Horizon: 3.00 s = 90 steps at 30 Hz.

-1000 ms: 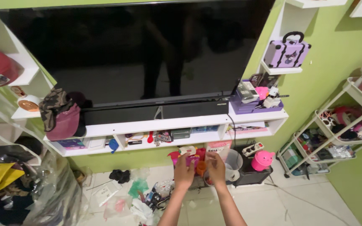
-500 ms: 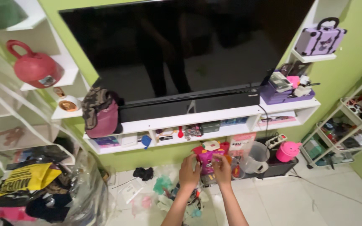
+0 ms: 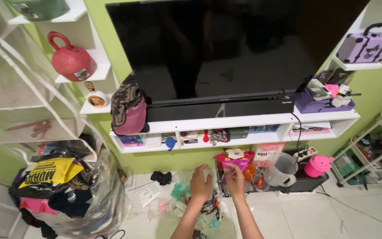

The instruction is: The person organizes a storage area by picking up a belt and a bag, placing them into a hanging shelf organizer, and zipping the organizer shut.

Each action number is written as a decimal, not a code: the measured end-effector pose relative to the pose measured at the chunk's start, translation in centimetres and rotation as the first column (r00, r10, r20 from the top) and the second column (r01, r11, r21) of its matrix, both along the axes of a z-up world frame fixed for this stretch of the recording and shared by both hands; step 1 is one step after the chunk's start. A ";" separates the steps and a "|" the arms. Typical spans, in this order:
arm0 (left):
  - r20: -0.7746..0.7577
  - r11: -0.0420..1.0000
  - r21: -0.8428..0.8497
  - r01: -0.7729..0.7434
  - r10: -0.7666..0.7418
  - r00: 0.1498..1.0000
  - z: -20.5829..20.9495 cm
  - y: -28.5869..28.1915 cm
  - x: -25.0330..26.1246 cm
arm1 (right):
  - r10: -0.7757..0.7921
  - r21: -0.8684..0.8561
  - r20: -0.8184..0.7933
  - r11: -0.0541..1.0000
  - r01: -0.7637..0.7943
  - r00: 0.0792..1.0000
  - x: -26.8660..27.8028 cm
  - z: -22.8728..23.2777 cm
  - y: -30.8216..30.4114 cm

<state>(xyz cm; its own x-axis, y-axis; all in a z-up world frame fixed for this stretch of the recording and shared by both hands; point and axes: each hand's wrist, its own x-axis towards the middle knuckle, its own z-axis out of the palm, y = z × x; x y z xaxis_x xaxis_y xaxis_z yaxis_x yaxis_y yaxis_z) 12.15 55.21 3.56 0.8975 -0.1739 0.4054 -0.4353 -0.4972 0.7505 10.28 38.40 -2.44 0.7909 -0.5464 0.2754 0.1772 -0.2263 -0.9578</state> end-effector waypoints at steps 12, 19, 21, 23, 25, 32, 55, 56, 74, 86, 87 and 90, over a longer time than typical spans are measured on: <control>-0.036 0.995 -0.036 -0.096 0.095 0.995 0.5 2.3 -1.6 | 0.095 -0.014 -0.009 0.995 -0.095 0.995 0.3 0.4 2.2; -0.054 0.989 -0.064 -0.131 0.128 0.990 1.3 3.5 -1.9 | 0.136 0.021 -0.007 0.991 -0.136 0.991 1.1 0.4 3.8; -0.078 0.987 -0.049 -0.153 0.149 0.986 1.4 4.1 -2.1 | 0.147 -0.015 -0.004 0.989 -0.147 0.989 1.1 0.2 4.2; -0.098 0.984 -0.033 -0.174 0.170 0.981 1.5 4.8 -1.9 | 0.159 -0.051 0.002 0.986 -0.159 0.987 1.5 0.2 5.0; -0.032 0.986 -0.083 -0.148 0.145 0.989 1.5 5.9 -1.7 | 0.157 -0.005 -0.023 0.988 -0.157 0.987 1.9 0.3 6.1; 0.014 0.988 -0.070 -0.138 0.139 0.990 1.8 11.9 -0.8 | 0.136 0.021 -0.014 0.990 -0.136 0.991 2.8 0.6 12.2; 0.012 0.949 -0.072 -0.306 0.307 0.952 -0.4 30.5 0.1 | 0.278 0.116 -0.049 0.956 -0.271 0.959 4.8 0.8 31.7; 0.008 0.947 -0.072 -0.314 0.316 0.949 -0.5 30.7 0.1 | 0.287 0.116 -0.054 0.953 -0.279 0.957 4.8 0.8 31.9; -0.093 0.878 -0.041 -0.477 0.472 0.877 1.1 35.2 5.4 | 0.482 0.083 -0.005 0.874 -0.480 0.876 14.3 0.3 36.8; 0.060 0.868 -0.114 -0.483 0.492 0.869 0.7 38.0 6.9 | 0.540 0.005 -0.055 0.842 -0.540 0.840 16.6 1.0 40.3; 0.009 0.872 -0.078 -0.482 0.485 0.875 1.0 38.5 7.3 | 0.544 0.009 -0.032 0.839 -0.544 0.838 16.9 1.3 40.7; 0.025 0.881 -0.080 -0.466 0.469 0.883 1.9 40.3 8.2 | 0.525 0.012 -0.044 0.851 -0.525 0.850 17.4 2.2 42.3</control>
